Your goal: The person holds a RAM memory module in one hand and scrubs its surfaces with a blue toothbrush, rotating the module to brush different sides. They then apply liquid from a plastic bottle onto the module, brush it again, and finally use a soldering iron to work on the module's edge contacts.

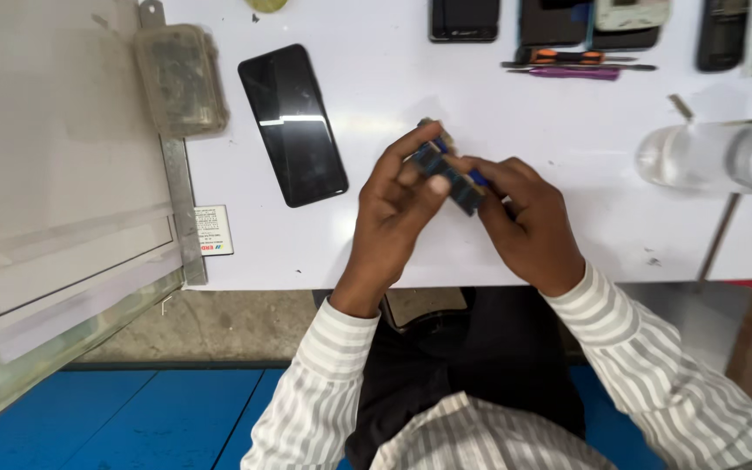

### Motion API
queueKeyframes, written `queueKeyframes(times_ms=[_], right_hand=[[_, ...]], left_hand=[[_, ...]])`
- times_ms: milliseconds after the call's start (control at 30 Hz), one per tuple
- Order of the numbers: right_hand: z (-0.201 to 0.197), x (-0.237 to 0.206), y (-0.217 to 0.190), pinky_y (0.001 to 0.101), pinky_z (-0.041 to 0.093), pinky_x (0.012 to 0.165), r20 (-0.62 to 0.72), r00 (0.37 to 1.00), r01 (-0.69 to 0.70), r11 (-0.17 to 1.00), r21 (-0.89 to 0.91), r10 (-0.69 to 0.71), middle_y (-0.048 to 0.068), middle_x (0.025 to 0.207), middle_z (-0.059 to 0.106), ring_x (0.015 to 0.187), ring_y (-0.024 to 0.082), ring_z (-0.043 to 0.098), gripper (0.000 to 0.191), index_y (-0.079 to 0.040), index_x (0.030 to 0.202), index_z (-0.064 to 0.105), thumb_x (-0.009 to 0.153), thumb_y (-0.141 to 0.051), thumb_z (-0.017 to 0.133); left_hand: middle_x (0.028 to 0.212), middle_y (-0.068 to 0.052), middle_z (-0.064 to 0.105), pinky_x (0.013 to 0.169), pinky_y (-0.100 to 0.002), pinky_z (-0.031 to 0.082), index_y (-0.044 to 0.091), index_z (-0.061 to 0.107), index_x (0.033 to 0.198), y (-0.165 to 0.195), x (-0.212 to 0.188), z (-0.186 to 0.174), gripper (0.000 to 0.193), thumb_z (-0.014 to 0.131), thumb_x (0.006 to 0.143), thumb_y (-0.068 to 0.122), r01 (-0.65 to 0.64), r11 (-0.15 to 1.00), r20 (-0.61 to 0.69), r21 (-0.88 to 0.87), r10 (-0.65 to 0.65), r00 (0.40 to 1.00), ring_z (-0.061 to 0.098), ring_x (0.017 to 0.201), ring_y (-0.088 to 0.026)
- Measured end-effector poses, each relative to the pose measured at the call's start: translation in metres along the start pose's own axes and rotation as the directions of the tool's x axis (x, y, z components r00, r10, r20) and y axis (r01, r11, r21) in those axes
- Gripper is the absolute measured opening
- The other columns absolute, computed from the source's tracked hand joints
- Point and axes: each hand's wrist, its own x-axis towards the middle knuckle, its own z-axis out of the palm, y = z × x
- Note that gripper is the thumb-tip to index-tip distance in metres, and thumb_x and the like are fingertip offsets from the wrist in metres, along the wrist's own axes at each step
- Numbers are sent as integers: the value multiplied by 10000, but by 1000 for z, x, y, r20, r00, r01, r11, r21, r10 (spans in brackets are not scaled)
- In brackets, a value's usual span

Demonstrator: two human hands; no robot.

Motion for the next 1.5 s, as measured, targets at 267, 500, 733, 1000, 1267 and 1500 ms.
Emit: queueKeyframes(times_ms=[267, 500, 733, 1000, 1267, 1500], right_hand=[[14, -19, -7, 306, 584, 778, -142, 988, 76, 990, 116, -59, 165, 1115, 649, 986, 184, 676, 361, 42, 1373, 530, 1020, -24, 564], [91, -115, 44, 371, 581, 656, 314, 945, 45, 989, 143, -88, 122, 852, 762, 755, 293, 738, 125, -67, 937, 746, 906, -177, 696], [212, -56, 140, 362, 579, 723, 578, 473, -324, 741, -588, 665, 92, 851, 760, 791, 243, 745, 226, -63, 984, 735, 949, -272, 657], [182, -27, 106, 347, 594, 750, 531, 529, -298, 731, -614, 662, 71, 901, 770, 830, 210, 757, 259, -62, 1033, 735, 973, -297, 647], [173, -36, 147, 331, 609, 778, 709, 599, -196, 927, -320, 371, 51, 950, 780, 869, 176, 769, 293, -61, 1082, 735, 997, -323, 637], [138, -53, 140, 318, 622, 801, 812, 491, 37, 939, 342, -314, 33, 994, 788, 904, 147, 780, 323, -60, 1125, 735, 1019, -346, 629]], left_hand=[[1176, -147, 751, 1038, -379, 614, 36, 432, 1533, -8, 19, -25, 504, 674, 1113, 175, -64, 998, 99, -4, 64, 993, 727, 1133, -196], [1235, -165, 736, 1135, -401, 597, 14, 421, 1541, 27, 27, -41, 496, 664, 1133, 159, -118, 993, 136, 6, 116, 984, 680, 1297, -239], [1306, -194, 707, 1124, -442, 609, -12, 424, 1557, 35, 36, -38, 573, 666, 1065, 152, -17, 998, 119, -53, 23, 993, 674, 1326, -277], [1244, -182, 706, 1151, -434, 592, -5, 437, 1512, 27, 63, -39, 512, 659, 1092, 187, -93, 995, 209, -24, 95, 973, 669, 1292, -264], [1294, -180, 699, 1139, -453, 563, 41, 451, 1516, 10, 81, -38, 541, 650, 1040, 205, -83, 996, 224, -14, 84, 971, 652, 1323, -282], [1274, -171, 688, 1125, -481, 559, 47, 461, 1492, -6, 76, -44, 554, 686, 1004, 176, -56, 997, 275, -49, 67, 959, 635, 1335, -294]])
